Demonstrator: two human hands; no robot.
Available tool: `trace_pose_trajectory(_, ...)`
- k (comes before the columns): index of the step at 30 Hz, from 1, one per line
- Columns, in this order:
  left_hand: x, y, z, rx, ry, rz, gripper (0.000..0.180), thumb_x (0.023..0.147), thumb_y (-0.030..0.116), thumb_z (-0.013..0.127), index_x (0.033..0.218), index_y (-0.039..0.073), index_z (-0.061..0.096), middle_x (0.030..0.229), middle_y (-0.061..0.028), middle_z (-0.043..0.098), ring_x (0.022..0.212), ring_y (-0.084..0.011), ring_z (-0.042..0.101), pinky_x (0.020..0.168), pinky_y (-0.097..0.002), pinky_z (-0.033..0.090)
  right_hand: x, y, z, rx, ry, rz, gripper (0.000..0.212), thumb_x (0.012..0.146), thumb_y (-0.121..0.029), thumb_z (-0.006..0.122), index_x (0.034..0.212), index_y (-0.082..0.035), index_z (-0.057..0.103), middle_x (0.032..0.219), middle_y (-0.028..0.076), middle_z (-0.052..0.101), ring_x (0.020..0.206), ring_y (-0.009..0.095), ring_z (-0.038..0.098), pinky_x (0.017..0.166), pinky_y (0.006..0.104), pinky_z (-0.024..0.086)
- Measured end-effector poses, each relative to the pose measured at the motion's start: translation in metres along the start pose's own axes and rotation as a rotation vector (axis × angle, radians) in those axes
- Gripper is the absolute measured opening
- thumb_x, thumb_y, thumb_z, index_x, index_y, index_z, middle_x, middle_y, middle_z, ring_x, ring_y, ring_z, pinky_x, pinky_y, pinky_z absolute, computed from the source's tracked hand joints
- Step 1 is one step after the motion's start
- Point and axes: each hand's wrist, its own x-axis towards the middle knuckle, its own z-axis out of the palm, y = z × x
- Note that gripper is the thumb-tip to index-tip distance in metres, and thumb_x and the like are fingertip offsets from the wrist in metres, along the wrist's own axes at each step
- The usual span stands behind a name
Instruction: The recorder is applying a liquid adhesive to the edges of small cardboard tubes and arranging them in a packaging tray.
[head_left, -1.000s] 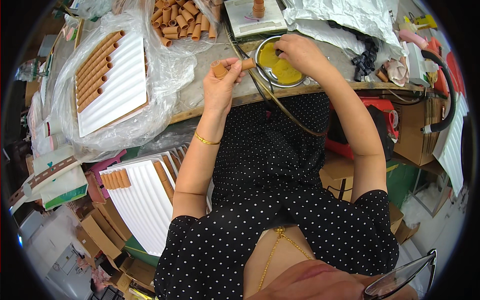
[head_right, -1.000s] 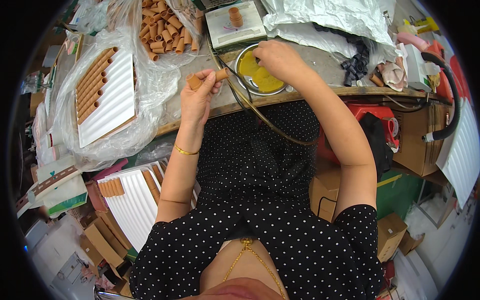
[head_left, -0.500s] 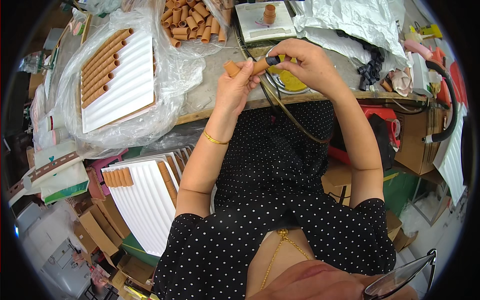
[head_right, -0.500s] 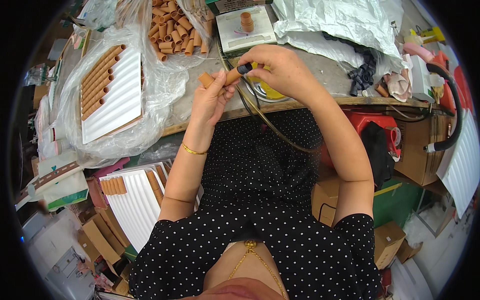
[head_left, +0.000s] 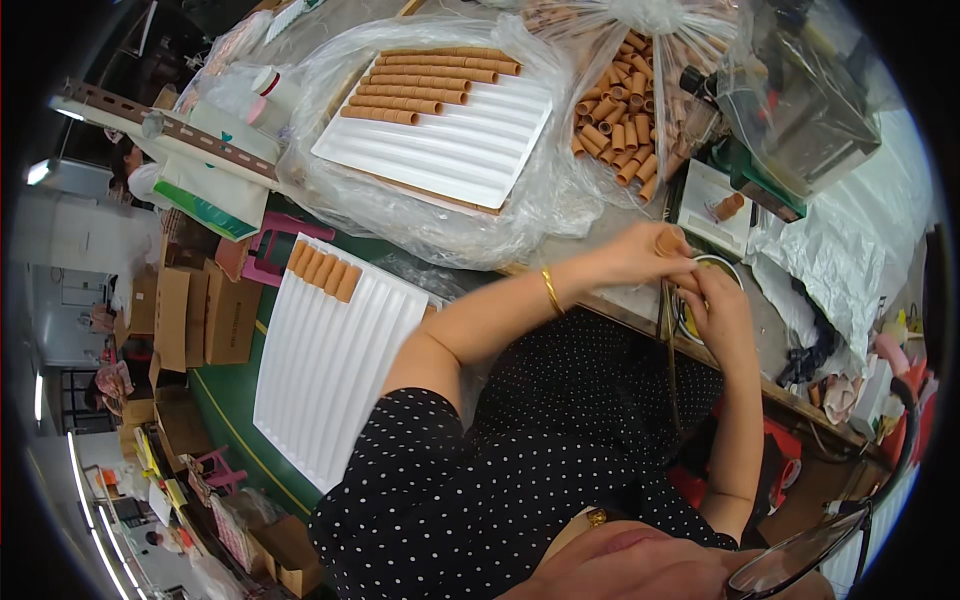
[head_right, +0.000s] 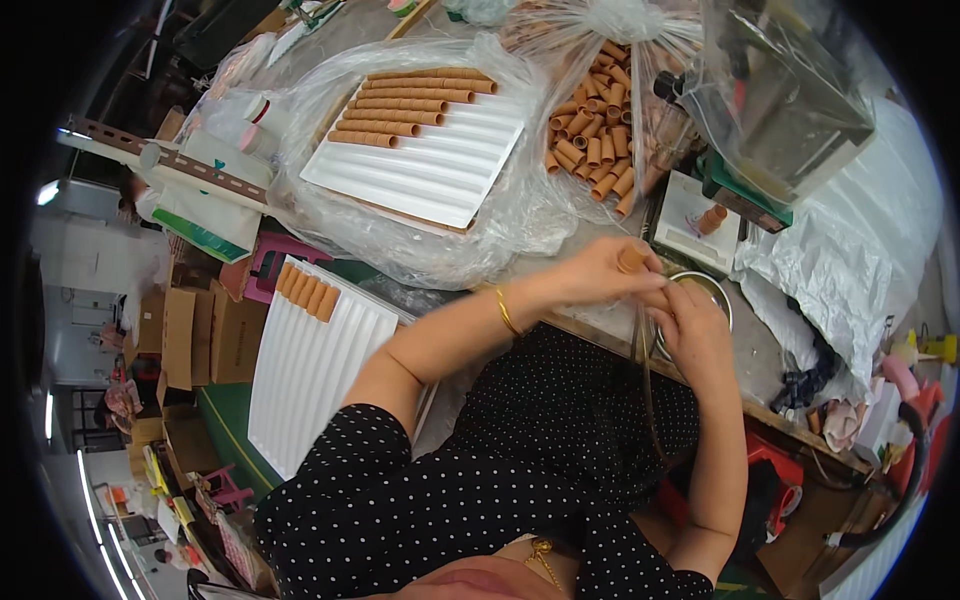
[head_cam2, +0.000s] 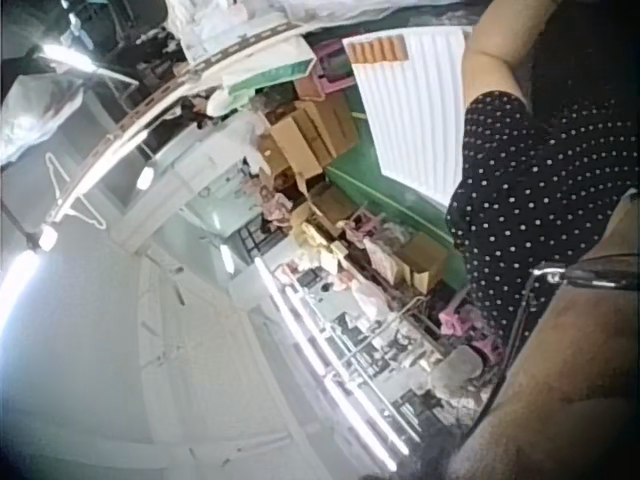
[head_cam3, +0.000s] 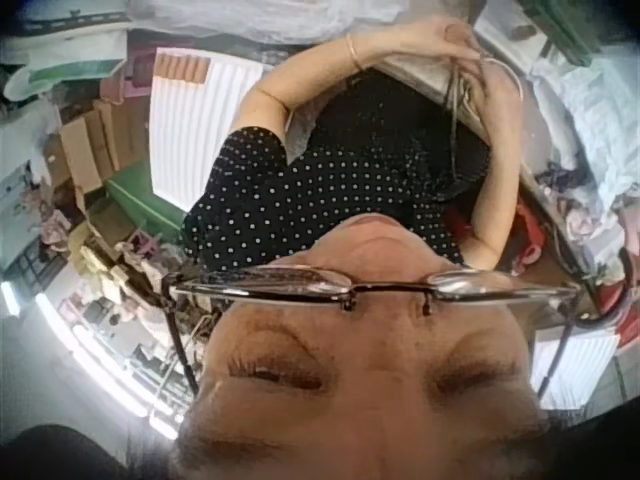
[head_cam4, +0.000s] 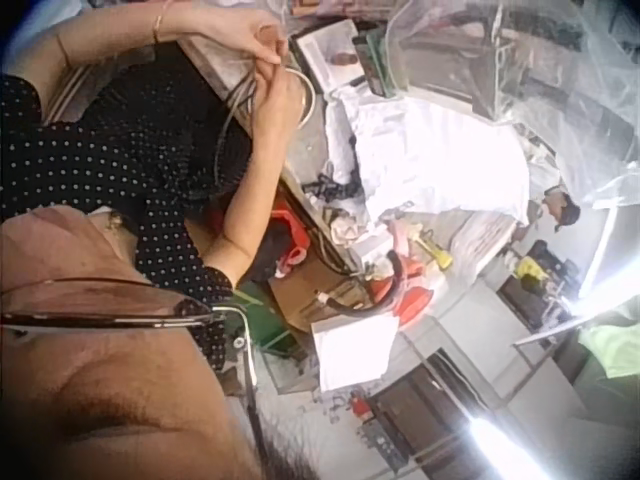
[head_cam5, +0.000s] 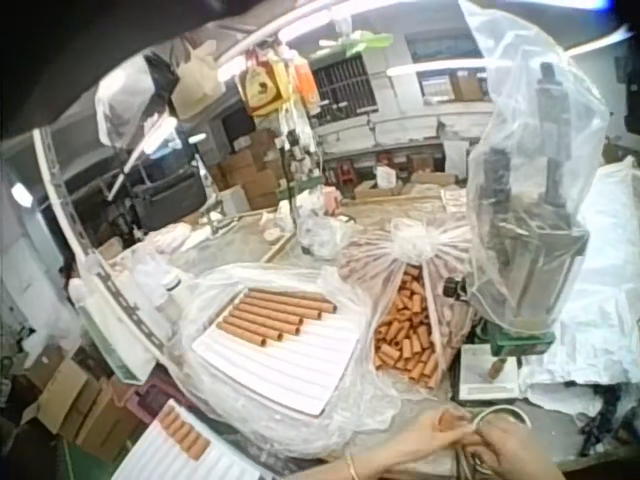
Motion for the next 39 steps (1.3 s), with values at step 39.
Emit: trace_pose_trajectory(39,0.051,-0.013,0.063,-0.055,0.047,-0.082,0.027,0.081,0.019,0.066,0.097,-0.001,0.058,0.085,-0.0062,0.062,0.076,-0.0167,0.059,0.066,-0.0269,0.047,-0.009,0.069,0.007,0.350,0.512,0.192,0.035,0.074,-0.015,0.070,0.103,0.001,0.058,0.115,0.012,0.053,0.107,0.025,0.052,0.092,0.0340,0.040)
